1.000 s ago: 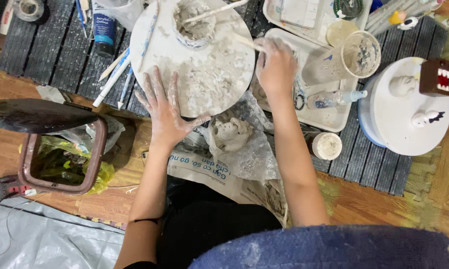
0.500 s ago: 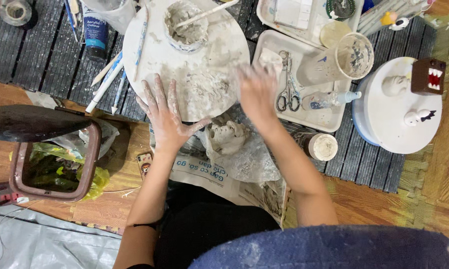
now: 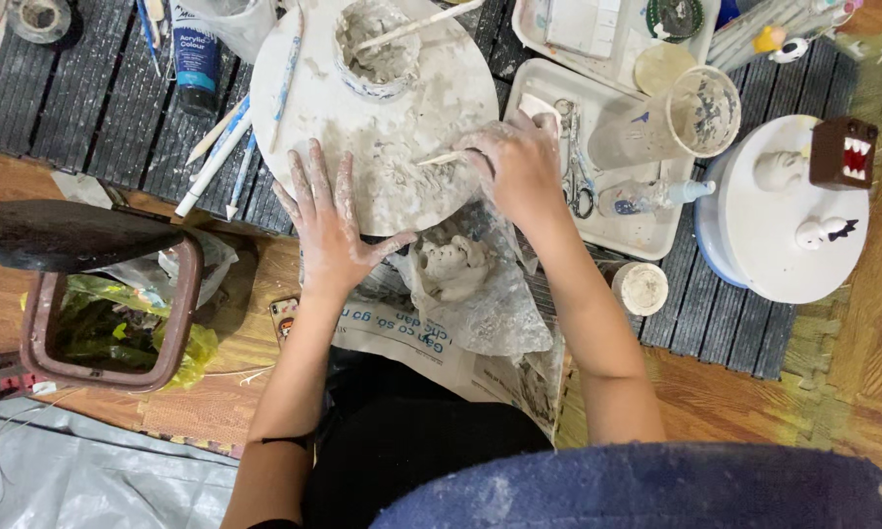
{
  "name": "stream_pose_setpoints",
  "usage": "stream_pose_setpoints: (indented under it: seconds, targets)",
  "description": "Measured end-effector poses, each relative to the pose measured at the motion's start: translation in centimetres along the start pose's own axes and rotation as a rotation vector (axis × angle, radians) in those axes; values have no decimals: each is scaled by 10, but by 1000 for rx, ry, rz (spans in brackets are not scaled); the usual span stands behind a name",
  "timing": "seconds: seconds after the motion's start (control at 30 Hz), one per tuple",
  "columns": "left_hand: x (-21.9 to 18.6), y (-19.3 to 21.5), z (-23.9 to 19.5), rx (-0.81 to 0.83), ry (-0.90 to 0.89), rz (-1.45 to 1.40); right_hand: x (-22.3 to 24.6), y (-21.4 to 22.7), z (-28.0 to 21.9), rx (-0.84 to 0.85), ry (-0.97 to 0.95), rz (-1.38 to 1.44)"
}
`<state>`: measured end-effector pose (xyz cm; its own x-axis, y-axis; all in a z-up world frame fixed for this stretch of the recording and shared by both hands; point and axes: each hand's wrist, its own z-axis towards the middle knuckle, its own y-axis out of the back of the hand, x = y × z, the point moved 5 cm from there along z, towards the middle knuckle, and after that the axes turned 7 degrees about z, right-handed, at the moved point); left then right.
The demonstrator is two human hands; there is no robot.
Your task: The person kneads and shapes a lump of white clay on a work surface. They use their hands to mix the material and occasionally use a wooden stick to scrape residue from a plastic container. The person repeatedly rolls and presses the clay, working it into a cohesive mass.
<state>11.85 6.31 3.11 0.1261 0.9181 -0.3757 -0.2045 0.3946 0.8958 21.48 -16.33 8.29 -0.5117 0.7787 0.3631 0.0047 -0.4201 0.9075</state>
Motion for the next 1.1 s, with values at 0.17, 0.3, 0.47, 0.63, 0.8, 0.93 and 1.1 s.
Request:
stream_pose_setpoints:
  seconds: [0.17, 0.3, 0.47, 0.63, 0.8, 0.93, 1.1]
  targets:
    - [9, -9, -6, -18, -38, 26, 1, 20, -14, -83, -68, 145]
    - [14, -10, -34, -256, -112, 23, -6, 42, -50, -344, -156, 237]
    - [-2, -25, -77, -219, -230, -196, -24, 12, -127, -331, -652, 434]
    - [-24, -34, -90, 227, 78, -543, -40, -56, -194, 191, -736, 564]
    - [-39, -34, -90, 355, 147, -391, -42, -79, -216, 47, -386, 502]
    - [-40, -42, -95, 432, 241, -395, -36, -89, -228, 80, -828, 704]
    - [-58, -56, -100, 276, 358, -703, 9, -54, -216, -125, -519, 435]
